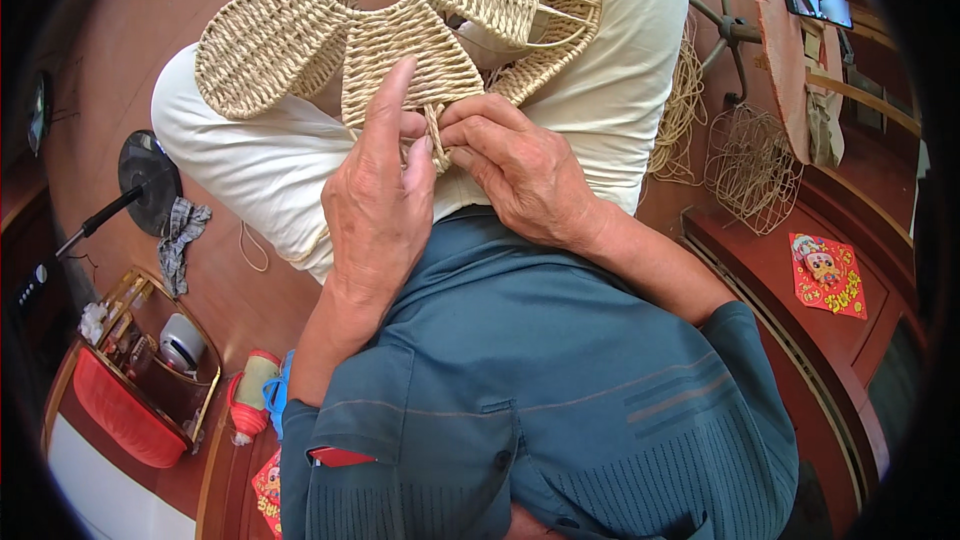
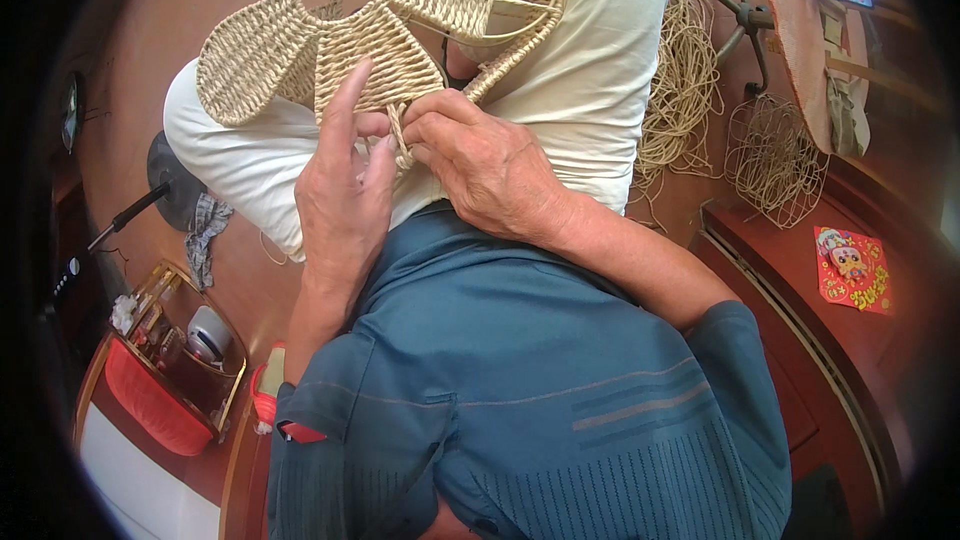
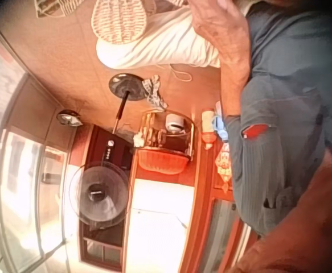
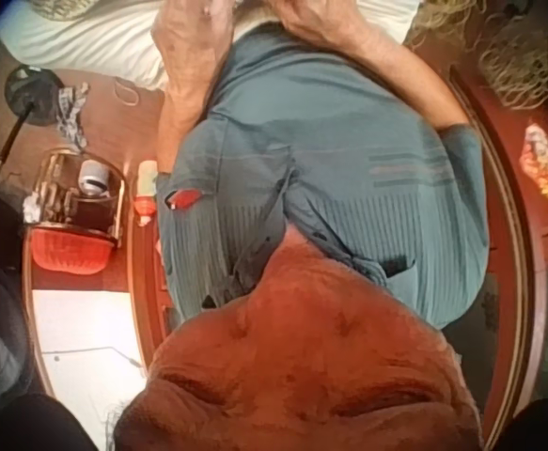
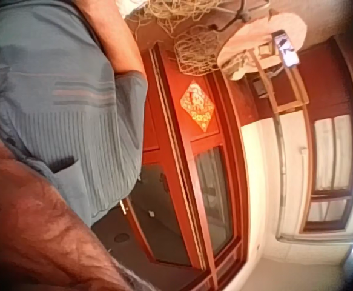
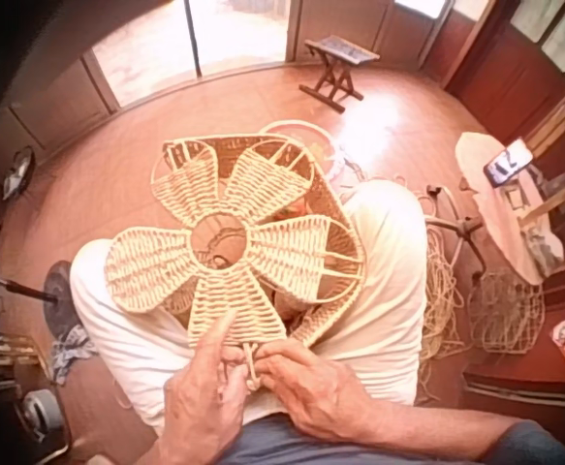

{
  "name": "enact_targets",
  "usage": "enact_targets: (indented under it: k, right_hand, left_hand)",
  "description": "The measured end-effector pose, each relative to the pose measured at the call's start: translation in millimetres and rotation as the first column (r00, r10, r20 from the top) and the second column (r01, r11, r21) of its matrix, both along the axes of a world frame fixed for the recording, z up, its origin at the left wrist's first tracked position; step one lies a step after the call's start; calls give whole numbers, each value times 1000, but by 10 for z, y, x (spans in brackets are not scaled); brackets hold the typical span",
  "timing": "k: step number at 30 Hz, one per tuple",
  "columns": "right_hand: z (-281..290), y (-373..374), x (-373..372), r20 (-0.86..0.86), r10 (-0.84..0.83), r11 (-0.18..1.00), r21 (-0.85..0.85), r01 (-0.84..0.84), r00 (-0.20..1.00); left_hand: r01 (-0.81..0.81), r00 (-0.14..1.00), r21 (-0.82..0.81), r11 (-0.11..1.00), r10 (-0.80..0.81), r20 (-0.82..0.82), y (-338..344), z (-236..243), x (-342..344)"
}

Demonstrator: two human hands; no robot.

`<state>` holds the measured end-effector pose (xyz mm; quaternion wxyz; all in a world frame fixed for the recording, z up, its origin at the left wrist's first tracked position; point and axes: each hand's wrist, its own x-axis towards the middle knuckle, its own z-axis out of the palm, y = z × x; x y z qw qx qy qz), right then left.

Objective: Weaving a floral-shaped decorative item using dried plant fibers.

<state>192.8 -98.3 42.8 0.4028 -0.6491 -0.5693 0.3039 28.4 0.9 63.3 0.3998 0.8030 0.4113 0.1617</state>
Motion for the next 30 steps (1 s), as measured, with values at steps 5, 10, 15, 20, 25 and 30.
enact_targets:
  k: [5,10,15,20,25,30]
  right_hand:
    - [-18,-4,39,44,10,999,34,-11,999]
    - [-94,-24,107,106,40,996,80,-49,994]
    - [-131,-19,116,218,71,995,53,-84,973]
    - [-164,17,60,152,-76,963,266,34,985]
    - [-46,83,27,349,-94,927,373,-46,933]
    - [-71,155,3,390,-48,922,371,-109,920]
  left_hand:
    - [-130,991,18,991,129,45,-194,26,-58]
    - [-167,917,-360,918,279,286,-295,-79,-243]
    - [-198,804,-586,786,471,361,-339,-141,-269]
    - [-220,800,-557,801,475,366,-362,-92,-324]
    - [-240,756,-600,763,535,377,-381,-81,-311]
    - [-236,723,-615,752,559,406,-392,-112,-306]
